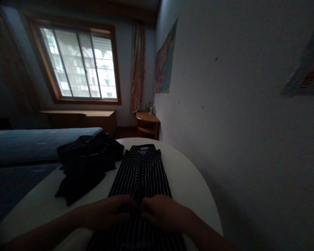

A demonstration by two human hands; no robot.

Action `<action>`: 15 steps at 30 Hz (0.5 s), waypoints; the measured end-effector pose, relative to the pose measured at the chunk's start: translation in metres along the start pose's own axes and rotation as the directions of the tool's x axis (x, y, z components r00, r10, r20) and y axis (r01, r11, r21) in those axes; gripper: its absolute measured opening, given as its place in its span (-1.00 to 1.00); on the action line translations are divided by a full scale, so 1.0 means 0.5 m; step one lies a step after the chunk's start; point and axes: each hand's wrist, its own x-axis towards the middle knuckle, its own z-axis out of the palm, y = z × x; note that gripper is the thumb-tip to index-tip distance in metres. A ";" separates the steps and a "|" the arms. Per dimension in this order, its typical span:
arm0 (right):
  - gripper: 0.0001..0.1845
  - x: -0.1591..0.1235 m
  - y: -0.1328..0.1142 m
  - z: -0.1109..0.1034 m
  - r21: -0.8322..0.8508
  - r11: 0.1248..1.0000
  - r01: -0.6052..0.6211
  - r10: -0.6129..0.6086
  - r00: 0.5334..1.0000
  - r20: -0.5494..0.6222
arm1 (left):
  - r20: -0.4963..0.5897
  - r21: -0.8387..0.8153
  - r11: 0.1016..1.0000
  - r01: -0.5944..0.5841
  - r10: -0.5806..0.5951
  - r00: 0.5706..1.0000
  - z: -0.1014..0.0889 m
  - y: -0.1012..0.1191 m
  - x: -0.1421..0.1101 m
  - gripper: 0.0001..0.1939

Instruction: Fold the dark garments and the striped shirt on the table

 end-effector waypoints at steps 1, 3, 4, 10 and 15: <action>-0.84 -0.002 0.002 -0.003 0.015 1.000 -0.012 0.012 1.000 -0.001 | 0.015 -0.005 1.000 0.019 -0.019 1.000 -0.003 0.000 -0.004 -0.56; -0.75 -0.010 0.009 -0.010 0.057 0.998 -0.038 0.036 0.999 0.035 | 0.045 0.001 1.000 0.031 -0.031 0.998 -0.009 0.000 -0.015 -0.37; -0.66 -0.015 0.012 -0.012 0.066 0.997 -0.042 0.037 0.997 0.068 | 0.062 0.022 0.999 0.025 -0.026 0.998 -0.012 0.001 -0.019 -0.27; -0.43 -0.046 0.028 -0.010 -0.053 0.996 0.077 -0.072 0.992 0.100 | 0.098 0.303 0.951 -0.059 0.031 0.995 0.002 0.002 -0.033 -0.40; -0.87 -0.069 0.030 -0.038 0.007 0.996 0.088 -0.088 0.996 -0.007 | 0.040 0.396 0.912 -0.110 0.102 0.994 -0.001 -0.012 -0.042 -0.53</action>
